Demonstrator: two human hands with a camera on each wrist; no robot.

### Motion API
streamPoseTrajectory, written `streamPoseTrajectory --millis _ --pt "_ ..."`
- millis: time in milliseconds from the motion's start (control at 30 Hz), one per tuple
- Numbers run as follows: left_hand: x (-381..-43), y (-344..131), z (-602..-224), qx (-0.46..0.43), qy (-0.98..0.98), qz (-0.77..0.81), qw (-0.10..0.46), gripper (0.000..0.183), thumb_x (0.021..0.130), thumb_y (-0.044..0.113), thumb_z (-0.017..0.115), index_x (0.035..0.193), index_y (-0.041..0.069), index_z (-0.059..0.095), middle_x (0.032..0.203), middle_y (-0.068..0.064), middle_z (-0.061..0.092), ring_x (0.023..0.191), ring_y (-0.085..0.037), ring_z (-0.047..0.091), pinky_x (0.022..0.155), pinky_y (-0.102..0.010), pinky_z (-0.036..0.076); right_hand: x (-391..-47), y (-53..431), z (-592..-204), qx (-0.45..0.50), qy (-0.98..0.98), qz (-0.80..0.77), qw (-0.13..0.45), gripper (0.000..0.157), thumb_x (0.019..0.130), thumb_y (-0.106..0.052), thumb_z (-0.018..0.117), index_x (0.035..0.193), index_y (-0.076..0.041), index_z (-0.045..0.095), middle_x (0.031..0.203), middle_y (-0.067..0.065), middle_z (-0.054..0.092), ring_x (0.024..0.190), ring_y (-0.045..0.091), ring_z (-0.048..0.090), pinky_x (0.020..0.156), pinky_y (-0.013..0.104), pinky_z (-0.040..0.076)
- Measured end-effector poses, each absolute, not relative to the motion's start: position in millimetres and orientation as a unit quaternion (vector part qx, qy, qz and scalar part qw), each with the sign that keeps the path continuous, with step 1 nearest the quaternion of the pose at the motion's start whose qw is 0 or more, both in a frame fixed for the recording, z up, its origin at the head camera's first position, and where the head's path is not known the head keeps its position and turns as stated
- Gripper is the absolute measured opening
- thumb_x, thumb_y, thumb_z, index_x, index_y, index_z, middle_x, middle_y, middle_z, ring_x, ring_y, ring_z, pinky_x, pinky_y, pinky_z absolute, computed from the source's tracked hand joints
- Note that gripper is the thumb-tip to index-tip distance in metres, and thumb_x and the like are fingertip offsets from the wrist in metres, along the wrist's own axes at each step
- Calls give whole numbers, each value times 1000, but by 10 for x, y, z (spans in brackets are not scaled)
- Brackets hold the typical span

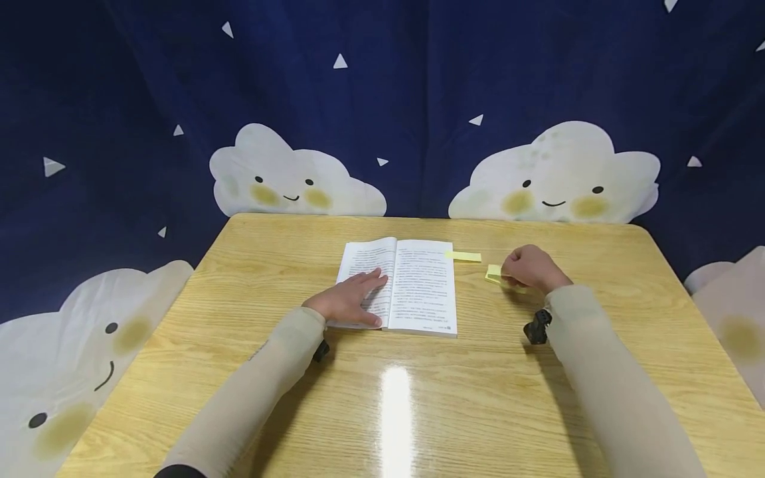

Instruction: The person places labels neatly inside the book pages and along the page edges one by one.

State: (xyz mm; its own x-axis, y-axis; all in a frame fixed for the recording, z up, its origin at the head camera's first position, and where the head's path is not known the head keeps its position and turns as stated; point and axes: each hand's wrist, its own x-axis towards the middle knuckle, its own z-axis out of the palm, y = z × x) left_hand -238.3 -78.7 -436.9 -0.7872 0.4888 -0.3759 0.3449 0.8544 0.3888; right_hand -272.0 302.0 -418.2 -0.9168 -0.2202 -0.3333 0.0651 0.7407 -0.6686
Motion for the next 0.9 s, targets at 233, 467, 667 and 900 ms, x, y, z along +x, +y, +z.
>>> streamPoseTrajectory --millis 233,467,667,900 --pt "-2382 -793 -4362 218 933 156 242 95 85 48 74 160 28 19 170 6 4 158 -27 7 125 -54 16 -2652 2888 -4245 -58 918 -356 163 16 96 -14 54 93 2 54 79 5 54 69 17 47 65 32 40" --pt "-2377 -783 -4367 221 932 158 239 95 85 48 74 160 28 19 170 7 4 158 -27 7 126 -54 16 -2598 2710 -4318 -58 935 -329 120 24 95 -16 54 106 4 63 92 14 62 76 17 50 66 28 42" --pt "-2380 -780 -4368 222 932 160 240 95 85 48 74 160 28 19 170 7 4 158 -27 7 126 -54 16 -2576 2533 -4340 -48 941 -315 111 26 94 -19 56 105 3 66 92 12 62 78 20 50 66 28 40" --pt "-2385 -782 -4377 224 931 158 239 95 85 48 74 160 28 19 170 6 5 158 -27 7 126 -54 16 -2586 2402 -4393 -55 941 -311 121 23 95 -20 58 100 0 67 88 8 60 77 19 50 65 28 39"
